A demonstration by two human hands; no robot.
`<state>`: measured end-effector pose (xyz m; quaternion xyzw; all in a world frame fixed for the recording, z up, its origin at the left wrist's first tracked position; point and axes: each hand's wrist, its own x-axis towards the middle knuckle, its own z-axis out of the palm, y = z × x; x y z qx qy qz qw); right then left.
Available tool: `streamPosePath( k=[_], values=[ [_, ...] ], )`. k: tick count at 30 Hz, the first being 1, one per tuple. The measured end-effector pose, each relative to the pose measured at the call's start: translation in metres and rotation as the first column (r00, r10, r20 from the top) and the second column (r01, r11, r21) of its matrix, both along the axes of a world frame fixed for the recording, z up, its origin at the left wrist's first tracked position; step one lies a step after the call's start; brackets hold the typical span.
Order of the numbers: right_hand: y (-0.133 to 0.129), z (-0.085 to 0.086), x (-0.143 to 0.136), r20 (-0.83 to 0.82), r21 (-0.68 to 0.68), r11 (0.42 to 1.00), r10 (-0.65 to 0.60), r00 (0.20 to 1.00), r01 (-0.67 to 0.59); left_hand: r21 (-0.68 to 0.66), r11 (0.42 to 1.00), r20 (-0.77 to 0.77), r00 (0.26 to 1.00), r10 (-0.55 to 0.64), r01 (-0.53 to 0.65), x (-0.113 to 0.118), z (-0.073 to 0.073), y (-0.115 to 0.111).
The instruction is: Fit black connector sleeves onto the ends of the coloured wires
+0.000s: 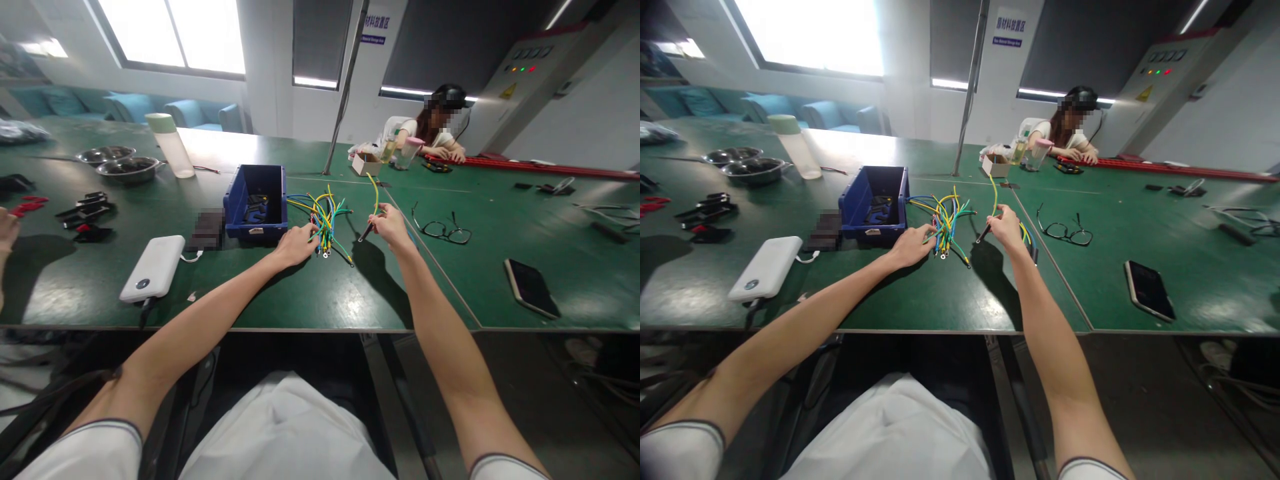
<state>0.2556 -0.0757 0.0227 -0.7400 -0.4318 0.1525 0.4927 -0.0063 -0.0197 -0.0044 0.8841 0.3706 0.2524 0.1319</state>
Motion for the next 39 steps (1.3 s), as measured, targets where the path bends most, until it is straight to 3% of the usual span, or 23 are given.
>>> streamPosePath(
  k=[10,17,26,34,39],
  values=[
    [-0.004,0.006,0.017,0.290,-0.191,0.963,-0.129,0.948,0.190,-0.004,0.995,0.240,0.966,0.099,-0.100,-0.002,0.009,0.002],
    [-0.013,0.015,0.012,0.538,-0.294,0.888,-0.153,0.829,0.354,-0.016,0.994,0.303,0.947,0.107,-0.107,-0.002,0.010,0.002],
    [-0.024,0.023,0.013,0.609,-0.365,0.821,-0.146,0.780,0.439,-0.051,0.995,0.426,0.899,0.103,-0.089,-0.004,0.016,-0.002],
    [-0.029,0.027,0.016,0.636,-0.463,0.730,-0.121,0.762,0.503,-0.098,0.993,0.606,0.787,0.115,-0.070,-0.004,0.021,-0.002],
    [-0.031,0.029,0.017,0.628,-0.493,0.711,-0.108,0.771,0.501,-0.098,0.994,0.658,0.745,0.105,-0.054,-0.004,0.020,0.000]
  ],
)
